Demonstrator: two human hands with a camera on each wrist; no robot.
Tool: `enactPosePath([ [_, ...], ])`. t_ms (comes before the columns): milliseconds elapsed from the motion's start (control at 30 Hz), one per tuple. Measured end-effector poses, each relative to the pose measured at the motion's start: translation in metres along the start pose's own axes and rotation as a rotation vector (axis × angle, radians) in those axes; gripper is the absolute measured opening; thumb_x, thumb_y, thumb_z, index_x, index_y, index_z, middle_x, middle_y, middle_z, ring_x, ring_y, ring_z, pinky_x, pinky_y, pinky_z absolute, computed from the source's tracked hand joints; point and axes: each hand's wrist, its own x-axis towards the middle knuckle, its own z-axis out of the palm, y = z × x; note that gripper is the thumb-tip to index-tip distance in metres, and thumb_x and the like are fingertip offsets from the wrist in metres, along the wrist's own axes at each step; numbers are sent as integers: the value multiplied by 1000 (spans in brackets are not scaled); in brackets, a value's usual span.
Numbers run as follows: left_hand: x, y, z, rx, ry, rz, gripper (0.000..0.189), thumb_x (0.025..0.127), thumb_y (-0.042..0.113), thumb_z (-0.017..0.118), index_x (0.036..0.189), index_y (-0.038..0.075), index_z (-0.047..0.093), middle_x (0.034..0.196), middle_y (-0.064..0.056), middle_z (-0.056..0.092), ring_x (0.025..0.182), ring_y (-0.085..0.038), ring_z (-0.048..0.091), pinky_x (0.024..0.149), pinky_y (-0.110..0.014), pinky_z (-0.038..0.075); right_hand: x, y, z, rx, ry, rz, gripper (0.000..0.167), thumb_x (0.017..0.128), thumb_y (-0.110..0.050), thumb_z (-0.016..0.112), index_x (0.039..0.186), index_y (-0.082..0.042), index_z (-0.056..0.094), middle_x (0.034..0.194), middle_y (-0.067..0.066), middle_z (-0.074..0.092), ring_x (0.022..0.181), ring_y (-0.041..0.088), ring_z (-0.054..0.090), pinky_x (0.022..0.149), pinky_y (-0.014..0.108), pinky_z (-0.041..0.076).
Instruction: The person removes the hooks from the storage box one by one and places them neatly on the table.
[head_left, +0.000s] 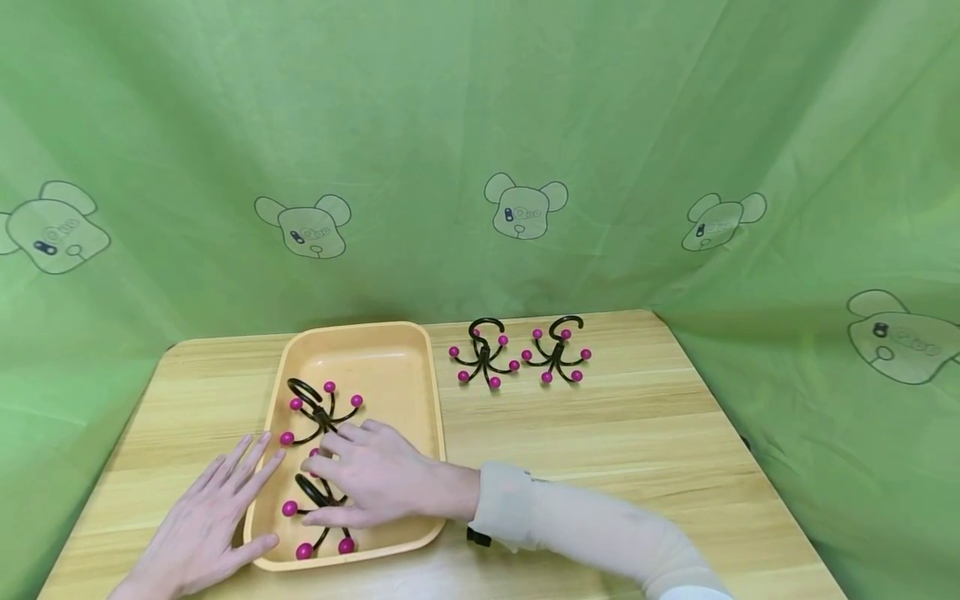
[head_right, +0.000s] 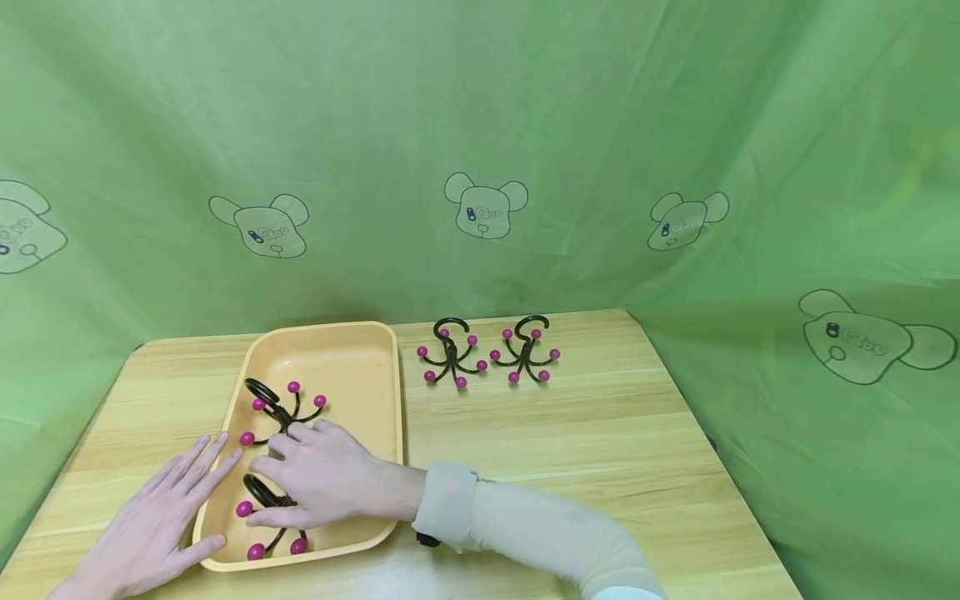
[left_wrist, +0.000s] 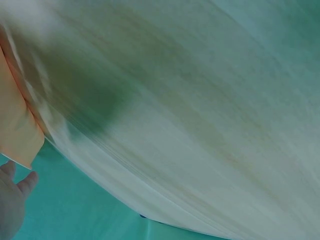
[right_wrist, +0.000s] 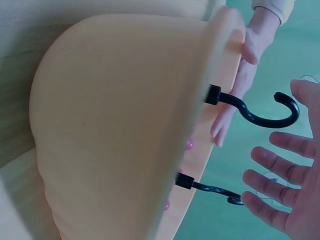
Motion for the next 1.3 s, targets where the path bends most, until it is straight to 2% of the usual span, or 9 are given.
enactPosePath([
  [300, 0, -1, 1, 1, 3, 2, 101, 88, 77, 60, 161, 10, 44, 170, -19, 39, 169, -16, 1, 134, -21, -9, 4, -3, 7, -23, 60, -28, 58, 100, -76, 43, 126, -33, 71, 116, -13, 71, 101, 5, 66, 78, 21, 55],
  [433, -1, -1, 1, -1, 10, 4, 100, 87, 76, 61, 160, 9, 45, 170, -19, 39, 169, -18, 4, 135, -22, -8, 3, -4, 8, -26, 112, -28, 54, 100, -74, 46, 121, -32, 73, 112, -14, 72, 100, 5, 66, 81, 21, 57],
  [533, -1, -1, 1, 0, 10, 7, 101, 87, 76, 62, 160, 8, 45, 170, -20, 38, 169, -16, 1, 134, -22, -9, 4, -3, 9, -28, 141, -36, 52, 100, -73, 48, 118, -32, 74, 111, -15, 72, 99, 4, 66, 85, 20, 57],
  [700, -1, 0, 0, 4, 3, 8, 102, 86, 75, 63, 162, 10, 43, 169, -20, 38, 168, -15, -1, 134, -22, -10, 5, -2, 7, -36, 127, -39, 51, 101, -71, 46, 118, -31, 74, 113, -14, 72, 100, 5, 67, 83, 20, 58],
  [867, 0, 0, 0, 8, -1, 6, 103, 85, 75, 64, 163, 12, 41, 170, -20, 38, 169, -20, 6, 134, -22, -10, 5, 0, 6, -40, 103, -30, 50, 103, -70, 44, 119, -33, 73, 116, -14, 72, 103, 6, 67, 80, 20, 58],
  [1100, 0, 2, -1, 0, -10, 6, 102, 86, 77, 61, 160, 9, 45, 172, -19, 35, 168, -15, -4, 133, -21, -11, 3, 1, 4, -30, 160, -48, 38, 103, -64, 49, 109, -37, 75, 103, -18, 71, 92, 2, 65, 75, 17, 55],
  [1300, 0, 2, -3, -5, 1, 4, 102, 87, 77, 61, 161, 9, 44, 173, -17, 34, 168, -14, -3, 133, -21, -11, 4, 2, 3, -52, 177, -62, 31, 105, -58, 50, 105, -38, 74, 99, -19, 68, 88, 1, 62, 73, 17, 53],
])
